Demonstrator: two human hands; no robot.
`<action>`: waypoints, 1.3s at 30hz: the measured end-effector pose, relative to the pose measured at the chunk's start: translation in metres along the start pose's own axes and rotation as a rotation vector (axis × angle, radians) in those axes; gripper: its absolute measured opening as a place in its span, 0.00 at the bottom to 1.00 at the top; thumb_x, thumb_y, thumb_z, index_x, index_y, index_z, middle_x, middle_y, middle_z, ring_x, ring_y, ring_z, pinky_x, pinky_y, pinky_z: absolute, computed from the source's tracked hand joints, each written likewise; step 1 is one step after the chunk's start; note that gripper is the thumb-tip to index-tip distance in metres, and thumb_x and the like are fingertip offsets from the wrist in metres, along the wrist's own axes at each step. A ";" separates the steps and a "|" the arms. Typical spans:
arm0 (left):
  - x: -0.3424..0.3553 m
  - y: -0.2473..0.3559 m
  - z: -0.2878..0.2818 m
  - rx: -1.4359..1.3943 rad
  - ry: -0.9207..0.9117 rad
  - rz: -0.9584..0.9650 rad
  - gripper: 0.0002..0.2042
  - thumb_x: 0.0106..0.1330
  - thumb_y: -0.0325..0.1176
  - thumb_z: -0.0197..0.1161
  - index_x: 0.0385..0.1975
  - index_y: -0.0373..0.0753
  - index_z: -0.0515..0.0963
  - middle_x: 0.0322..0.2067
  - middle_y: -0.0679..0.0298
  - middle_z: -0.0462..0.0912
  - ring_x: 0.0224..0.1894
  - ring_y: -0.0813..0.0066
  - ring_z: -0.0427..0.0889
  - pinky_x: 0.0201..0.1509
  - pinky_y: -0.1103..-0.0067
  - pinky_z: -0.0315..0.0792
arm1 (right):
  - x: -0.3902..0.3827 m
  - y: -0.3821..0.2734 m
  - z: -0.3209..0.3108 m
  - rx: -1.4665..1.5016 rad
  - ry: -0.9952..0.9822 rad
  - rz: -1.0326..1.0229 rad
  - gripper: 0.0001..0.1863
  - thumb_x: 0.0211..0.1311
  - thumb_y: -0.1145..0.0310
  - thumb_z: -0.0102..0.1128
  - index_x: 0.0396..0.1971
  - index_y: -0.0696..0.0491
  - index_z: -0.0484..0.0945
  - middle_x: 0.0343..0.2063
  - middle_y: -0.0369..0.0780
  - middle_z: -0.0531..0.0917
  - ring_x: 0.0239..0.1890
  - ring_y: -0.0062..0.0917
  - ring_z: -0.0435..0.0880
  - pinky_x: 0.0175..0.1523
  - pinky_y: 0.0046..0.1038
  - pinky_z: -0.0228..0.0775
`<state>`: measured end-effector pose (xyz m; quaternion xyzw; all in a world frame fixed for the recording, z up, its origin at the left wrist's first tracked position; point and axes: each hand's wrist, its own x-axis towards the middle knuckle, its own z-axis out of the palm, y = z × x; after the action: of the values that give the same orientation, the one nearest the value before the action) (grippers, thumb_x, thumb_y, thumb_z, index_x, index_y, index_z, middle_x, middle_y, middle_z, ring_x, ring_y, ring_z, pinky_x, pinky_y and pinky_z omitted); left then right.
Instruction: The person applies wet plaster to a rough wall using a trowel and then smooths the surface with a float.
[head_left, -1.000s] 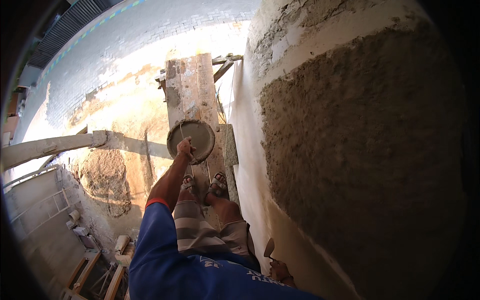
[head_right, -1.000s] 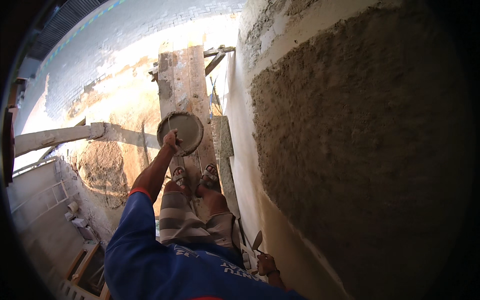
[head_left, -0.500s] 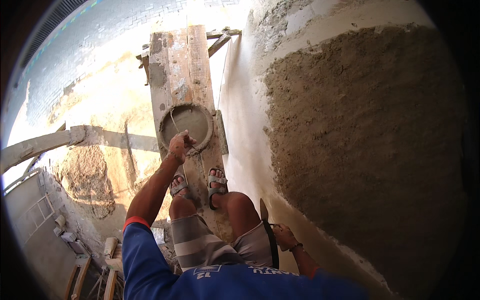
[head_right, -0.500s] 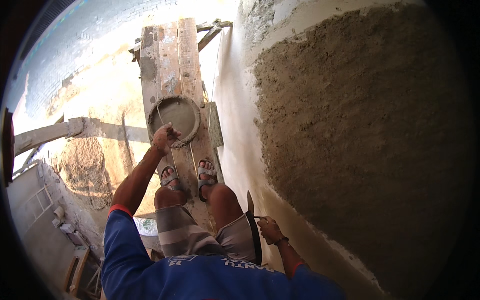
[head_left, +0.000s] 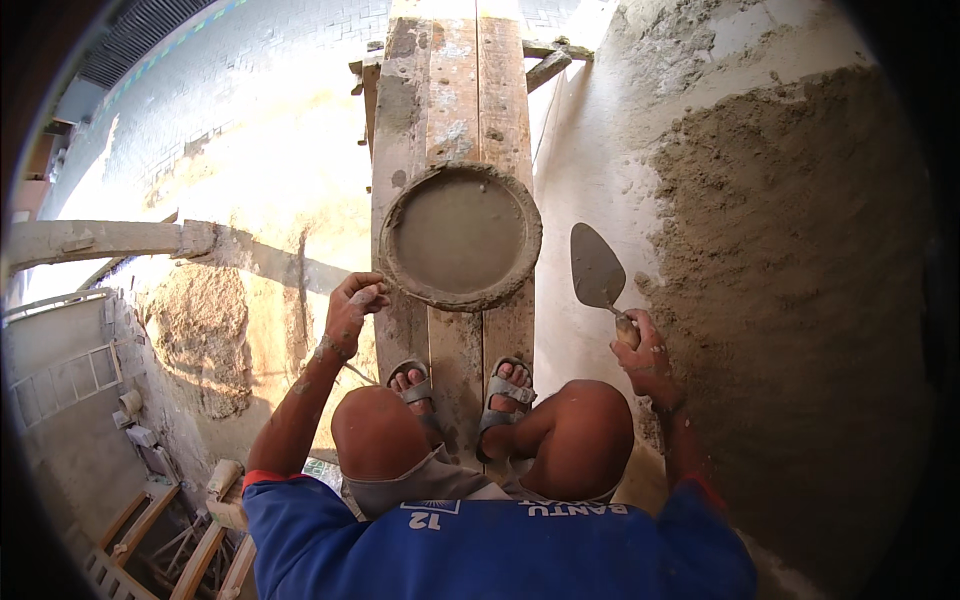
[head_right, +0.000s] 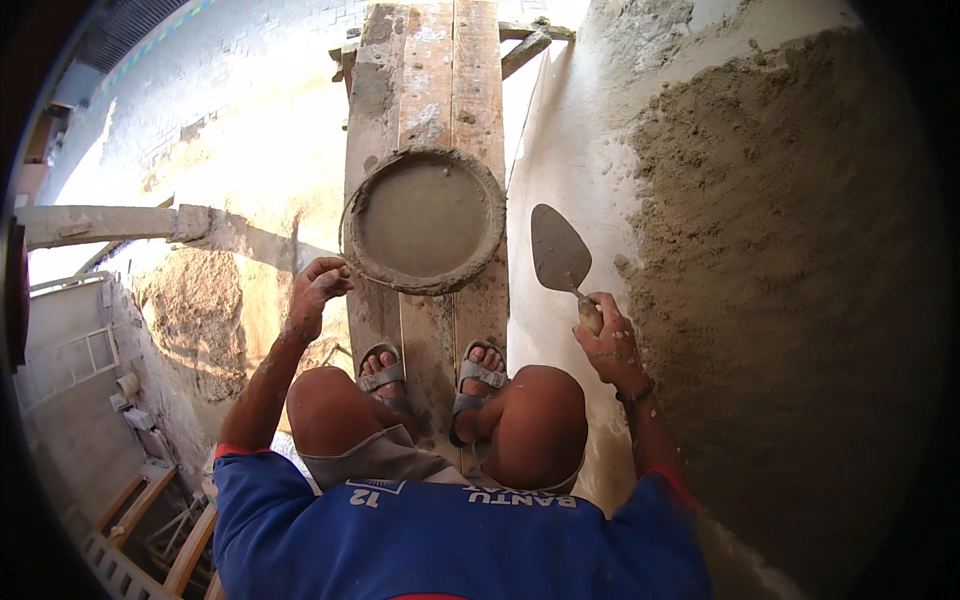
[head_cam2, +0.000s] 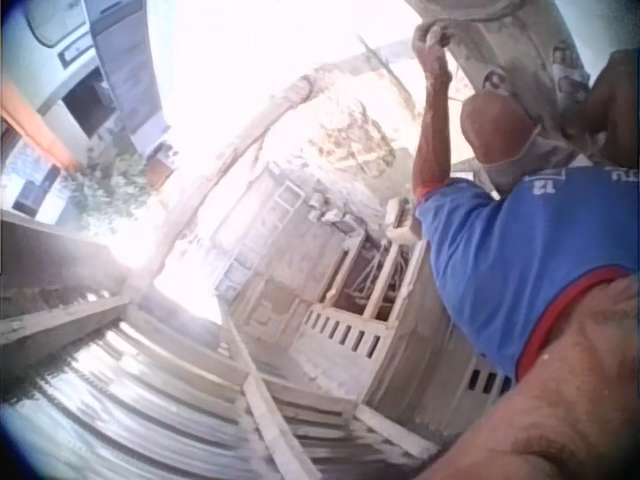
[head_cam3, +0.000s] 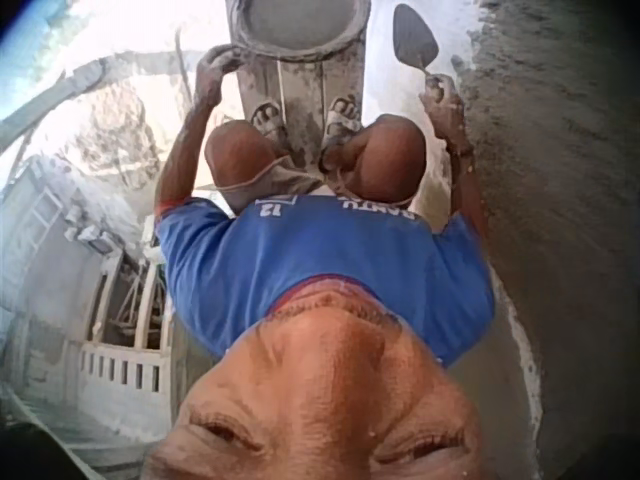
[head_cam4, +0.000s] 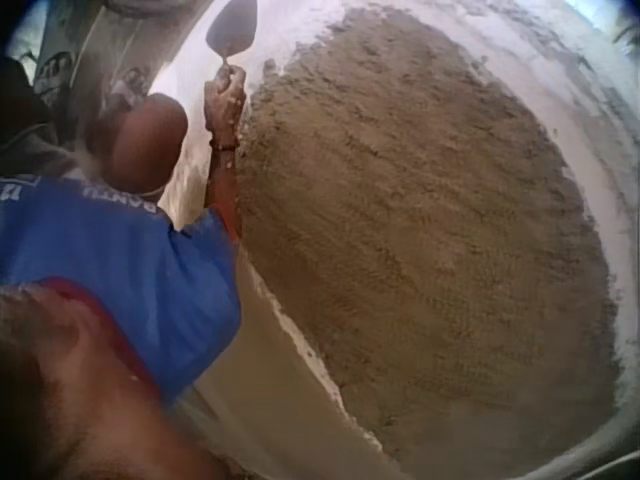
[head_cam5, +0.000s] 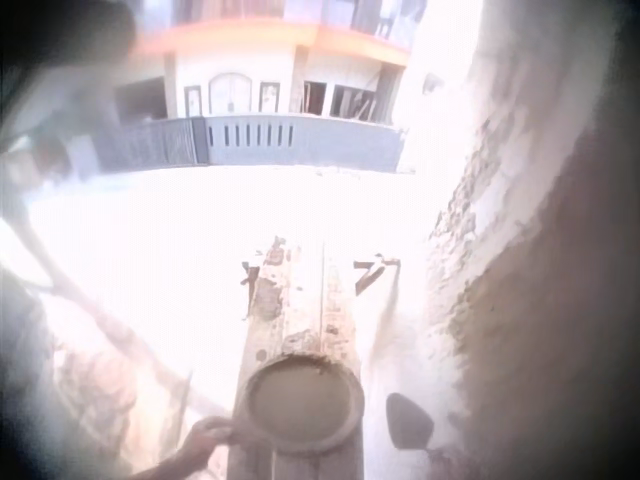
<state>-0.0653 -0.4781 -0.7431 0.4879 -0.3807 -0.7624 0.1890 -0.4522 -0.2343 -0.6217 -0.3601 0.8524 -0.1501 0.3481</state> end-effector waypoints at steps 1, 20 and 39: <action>0.005 -0.018 -0.009 0.154 0.091 0.125 0.13 0.65 0.33 0.58 0.46 0.34 0.74 0.36 0.63 0.78 0.38 0.75 0.79 0.45 0.78 0.72 | 0.012 -0.012 -0.003 -0.052 0.024 -0.090 0.24 0.54 0.64 0.62 0.50 0.56 0.69 0.32 0.51 0.81 0.35 0.44 0.82 0.41 0.40 0.73; 0.068 -0.097 0.021 0.586 0.096 0.562 0.46 0.67 0.54 0.52 0.68 0.25 0.36 0.68 0.36 0.41 0.72 0.47 0.44 0.74 0.68 0.40 | 0.012 -0.060 0.059 -0.498 -0.405 -0.353 0.16 0.64 0.62 0.54 0.45 0.58 0.77 0.51 0.48 0.74 0.46 0.42 0.78 0.53 0.35 0.73; 0.081 -0.070 0.018 0.449 -0.014 0.769 0.41 0.55 0.29 0.62 0.70 0.33 0.49 0.70 0.49 0.50 0.71 0.55 0.50 0.74 0.68 0.46 | 0.120 -0.128 0.068 -0.749 0.217 -0.780 0.03 0.46 0.68 0.59 0.23 0.50 0.79 0.24 0.42 0.81 0.31 0.36 0.83 0.34 0.38 0.74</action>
<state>-0.1121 -0.4797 -0.8415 0.3345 -0.6919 -0.5384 0.3458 -0.3989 -0.4100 -0.6639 -0.7310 0.6819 0.0094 0.0250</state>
